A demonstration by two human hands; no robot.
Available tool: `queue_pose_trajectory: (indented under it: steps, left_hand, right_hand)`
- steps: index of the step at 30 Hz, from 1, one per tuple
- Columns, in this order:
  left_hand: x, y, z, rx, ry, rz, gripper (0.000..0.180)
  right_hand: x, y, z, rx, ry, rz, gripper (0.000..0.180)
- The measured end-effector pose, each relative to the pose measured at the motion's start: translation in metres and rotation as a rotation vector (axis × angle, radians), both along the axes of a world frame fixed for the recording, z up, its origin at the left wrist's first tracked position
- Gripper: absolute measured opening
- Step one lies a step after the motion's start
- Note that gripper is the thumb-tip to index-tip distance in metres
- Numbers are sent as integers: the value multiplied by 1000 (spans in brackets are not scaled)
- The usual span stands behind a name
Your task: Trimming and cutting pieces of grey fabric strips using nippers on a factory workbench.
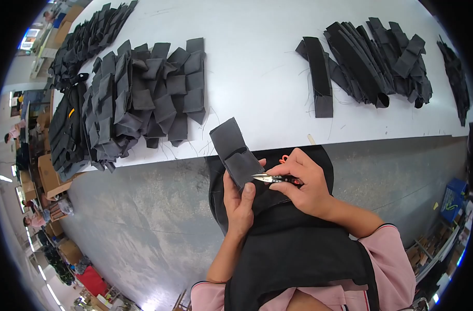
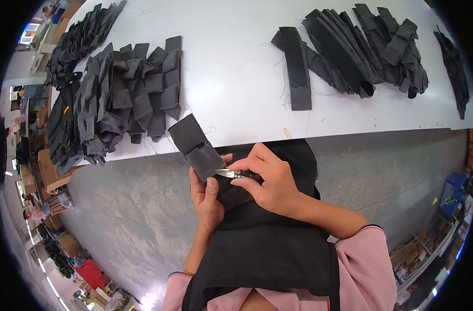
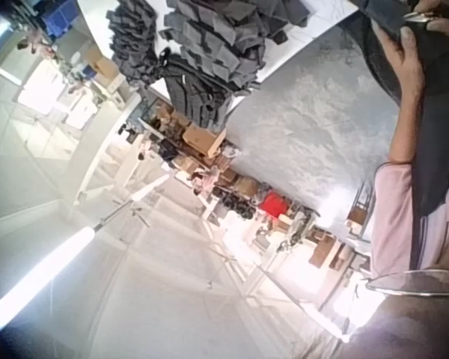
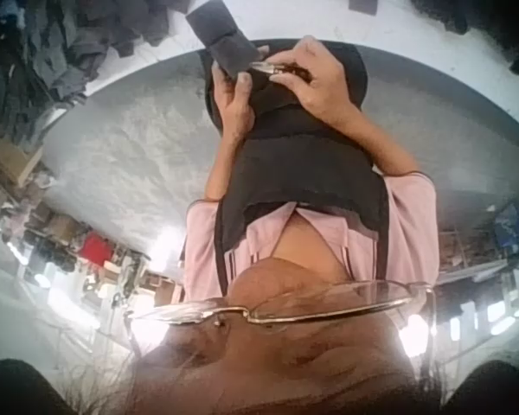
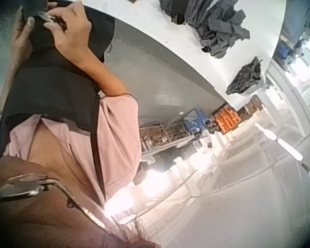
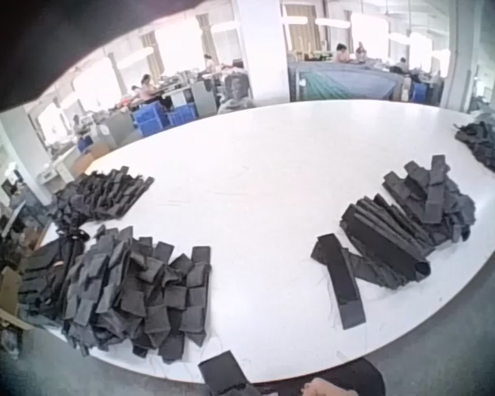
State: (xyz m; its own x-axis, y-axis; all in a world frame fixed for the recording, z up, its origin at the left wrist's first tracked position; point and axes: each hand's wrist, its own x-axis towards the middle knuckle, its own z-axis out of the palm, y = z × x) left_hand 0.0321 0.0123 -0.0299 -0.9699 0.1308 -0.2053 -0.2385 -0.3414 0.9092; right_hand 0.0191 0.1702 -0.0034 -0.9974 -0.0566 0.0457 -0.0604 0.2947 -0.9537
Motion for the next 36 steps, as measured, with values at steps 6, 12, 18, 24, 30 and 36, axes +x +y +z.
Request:
queue_pose_trajectory:
  steps: [6, 12, 18, 24, 30, 36]
  left_hand:
    - [0, 1, 3, 15, -22, 10, 52]
    - [0, -5, 0, 33, -15, -51, 56]
    - [3, -6, -6, 10, -1, -17, 57]
    - [3, -7, -6, -37, 1, -1, 53]
    - [3, -7, -3, -19, -11, -3, 53]
    - [2, -5, 1, -10, -59, -15, 54]
  right_hand:
    - [-4, 8, 1, 225, 255, 133, 25]
    - [-10, 10, 6, 242, 261, 180, 26]
    - [-5, 4, 9, 243, 174, 152, 26]
    - [-1, 2, 6, 272, 231, 129, 25]
    - [-6, 6, 3, 140, 123, 149, 26]
    - [2, 6, 6, 71, 18, 78, 26]
